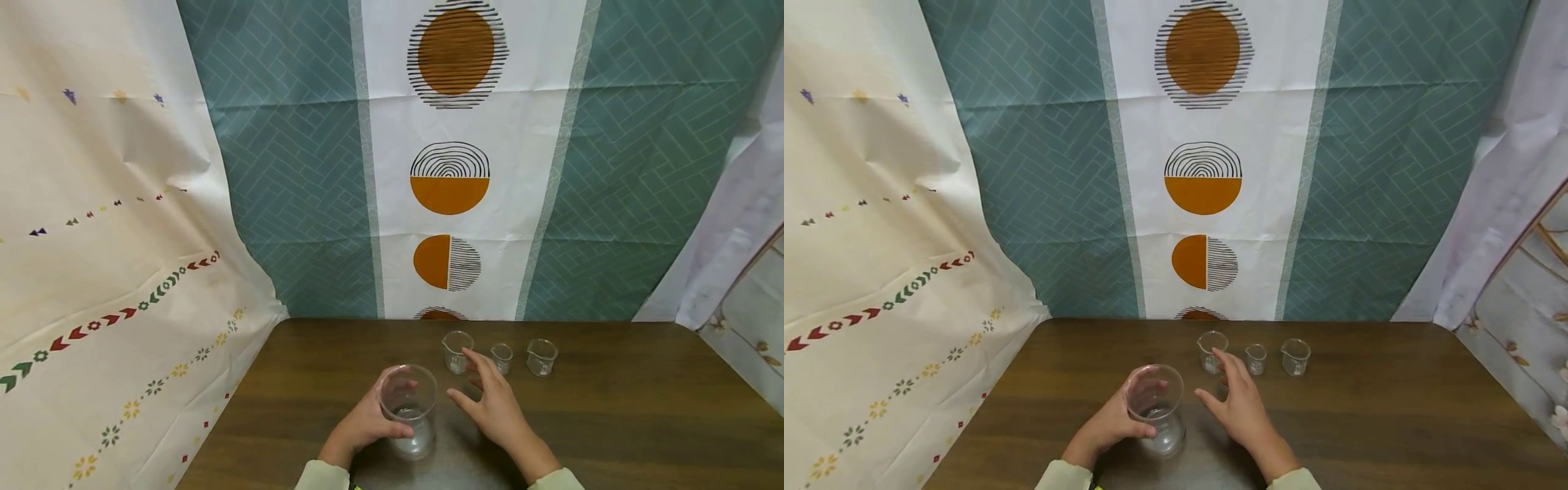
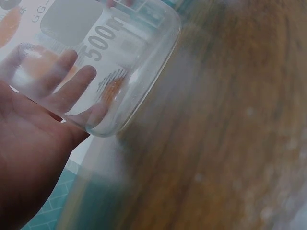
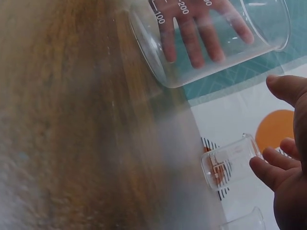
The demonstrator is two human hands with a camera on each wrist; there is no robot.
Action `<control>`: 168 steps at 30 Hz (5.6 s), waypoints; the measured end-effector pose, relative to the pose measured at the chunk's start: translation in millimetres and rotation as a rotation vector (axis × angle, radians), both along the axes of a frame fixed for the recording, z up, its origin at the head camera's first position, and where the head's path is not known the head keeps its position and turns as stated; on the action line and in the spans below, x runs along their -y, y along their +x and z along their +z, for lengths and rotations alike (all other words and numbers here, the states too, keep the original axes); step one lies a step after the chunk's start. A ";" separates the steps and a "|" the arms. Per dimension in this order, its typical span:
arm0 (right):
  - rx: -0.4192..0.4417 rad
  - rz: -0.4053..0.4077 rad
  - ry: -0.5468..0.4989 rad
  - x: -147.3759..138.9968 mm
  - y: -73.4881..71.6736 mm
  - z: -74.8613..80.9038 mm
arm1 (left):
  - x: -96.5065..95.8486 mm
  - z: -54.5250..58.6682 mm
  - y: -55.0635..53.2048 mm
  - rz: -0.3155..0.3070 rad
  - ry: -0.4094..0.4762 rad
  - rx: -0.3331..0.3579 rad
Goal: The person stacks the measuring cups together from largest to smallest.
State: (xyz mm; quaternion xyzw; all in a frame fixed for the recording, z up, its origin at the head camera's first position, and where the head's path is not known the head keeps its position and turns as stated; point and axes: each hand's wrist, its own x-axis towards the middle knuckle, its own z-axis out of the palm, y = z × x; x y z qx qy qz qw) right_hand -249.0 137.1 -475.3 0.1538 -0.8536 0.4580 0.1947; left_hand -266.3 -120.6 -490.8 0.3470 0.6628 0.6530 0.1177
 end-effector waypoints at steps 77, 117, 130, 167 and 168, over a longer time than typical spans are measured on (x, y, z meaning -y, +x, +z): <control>-0.025 -0.081 0.149 -12.9 -37.0 5.5 | 2.5 -1.1 -1.5 0.000 -0.012 0.054; 0.039 -0.070 0.190 -14.9 -51.8 3.1 | 1.3 0.1 -0.4 -0.025 -0.002 0.087; 0.041 -0.062 0.200 -14.8 -56.1 2.1 | 2.0 2.4 1.0 -0.010 -0.023 0.092; 0.015 -0.050 0.331 -15.1 -67.7 13.3 | 3.6 4.1 1.9 0.007 -0.038 0.105; 0.012 -0.049 0.339 -15.2 -68.1 13.6 | 3.6 4.3 1.9 0.006 -0.037 0.105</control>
